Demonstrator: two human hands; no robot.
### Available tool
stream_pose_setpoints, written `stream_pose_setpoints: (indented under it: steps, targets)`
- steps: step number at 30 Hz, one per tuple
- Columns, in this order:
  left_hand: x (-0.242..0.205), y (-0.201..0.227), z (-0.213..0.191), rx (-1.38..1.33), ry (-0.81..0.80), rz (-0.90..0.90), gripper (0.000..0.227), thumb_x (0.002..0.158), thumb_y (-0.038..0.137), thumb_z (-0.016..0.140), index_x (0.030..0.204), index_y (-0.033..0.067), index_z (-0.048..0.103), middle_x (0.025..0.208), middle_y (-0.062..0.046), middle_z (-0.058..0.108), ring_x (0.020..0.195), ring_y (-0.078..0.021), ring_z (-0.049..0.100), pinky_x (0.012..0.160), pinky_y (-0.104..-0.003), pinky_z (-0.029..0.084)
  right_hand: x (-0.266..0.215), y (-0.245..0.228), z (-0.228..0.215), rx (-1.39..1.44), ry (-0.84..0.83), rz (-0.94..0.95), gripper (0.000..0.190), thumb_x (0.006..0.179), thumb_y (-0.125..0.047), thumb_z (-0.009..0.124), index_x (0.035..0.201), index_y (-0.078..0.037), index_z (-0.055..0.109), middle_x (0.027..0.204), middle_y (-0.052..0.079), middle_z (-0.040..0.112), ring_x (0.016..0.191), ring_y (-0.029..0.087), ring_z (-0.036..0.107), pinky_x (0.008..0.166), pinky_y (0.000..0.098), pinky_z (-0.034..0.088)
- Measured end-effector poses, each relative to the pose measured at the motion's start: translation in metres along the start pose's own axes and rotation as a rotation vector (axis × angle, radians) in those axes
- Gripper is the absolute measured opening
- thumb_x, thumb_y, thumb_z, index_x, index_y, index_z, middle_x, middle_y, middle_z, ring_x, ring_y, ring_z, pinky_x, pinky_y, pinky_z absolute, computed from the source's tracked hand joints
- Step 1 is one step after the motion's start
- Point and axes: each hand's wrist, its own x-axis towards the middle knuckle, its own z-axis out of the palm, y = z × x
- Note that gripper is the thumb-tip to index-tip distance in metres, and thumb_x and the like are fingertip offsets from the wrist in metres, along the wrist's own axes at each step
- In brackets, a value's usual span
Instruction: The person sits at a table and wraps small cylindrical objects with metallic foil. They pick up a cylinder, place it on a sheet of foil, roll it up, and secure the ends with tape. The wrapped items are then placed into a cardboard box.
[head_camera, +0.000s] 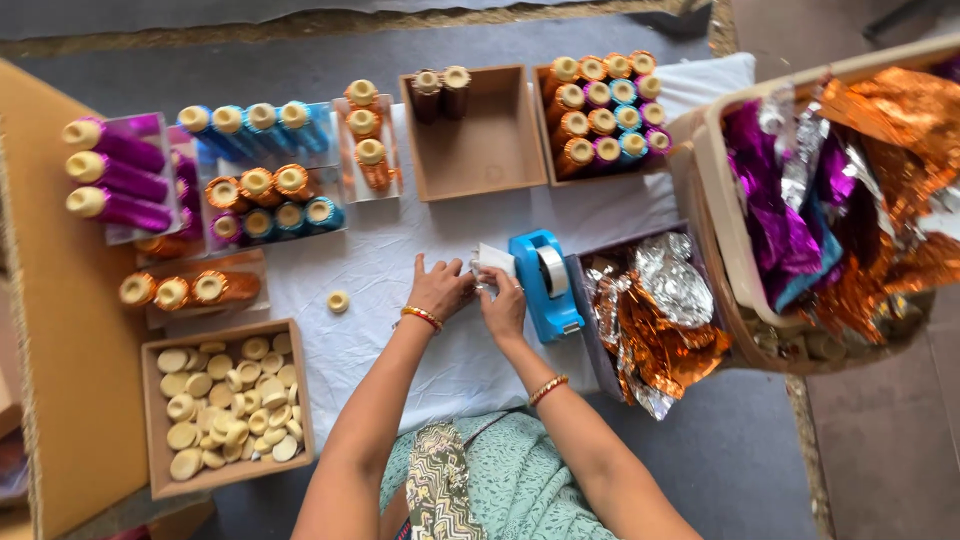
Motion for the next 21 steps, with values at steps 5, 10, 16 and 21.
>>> stream_pose_setpoints:
  steps: [5,10,16,21]
  targets:
    - [0.004,0.001,-0.002,0.031,-0.052,0.032,0.02,0.094,0.045,0.064,0.103,0.0282,0.069,0.099,-0.001,0.063,0.095,-0.0222,0.067,0.104,-0.075,0.032,-0.045,0.007,-0.046,-0.075,0.13,-0.134,0.027,0.079,-0.005,0.078,0.106,-0.007,0.074,0.094,0.009,0.075,0.085,0.026,0.069,0.071,0.0335,0.053]
    - [0.005,-0.003,0.001,0.025,-0.16,0.001,0.016,0.095,0.033,0.061,0.11,0.0315,0.066,0.103,-0.001,0.063,0.096,-0.0214,0.067,0.096,-0.062,0.042,-0.089,0.081,-0.087,0.208,0.368,0.235,0.012,0.093,-0.008,0.073,0.104,-0.005,0.076,0.088,0.0,0.073,0.075,0.008,0.065,0.065,0.0224,0.054]
    - [0.003,-0.005,-0.002,0.014,-0.18,-0.003,0.018,0.096,0.027,0.059,0.112,0.032,0.066,0.104,-0.002,0.063,0.098,-0.0214,0.068,0.091,-0.053,0.046,-0.085,0.094,-0.112,0.659,0.408,0.831,0.016,0.094,-0.016,0.07,0.108,-0.008,0.074,0.087,0.0,0.073,0.07,0.008,0.067,0.056,0.0233,0.047]
    - [0.003,-0.009,0.007,0.027,-0.153,0.006,0.018,0.096,0.027,0.06,0.112,0.0316,0.065,0.103,-0.002,0.064,0.097,-0.0211,0.068,0.095,-0.056,0.044,-0.083,0.088,-0.11,0.771,0.364,0.836,0.013,0.094,-0.014,0.073,0.102,-0.004,0.073,0.087,0.003,0.074,0.074,0.011,0.069,0.059,0.0245,0.051]
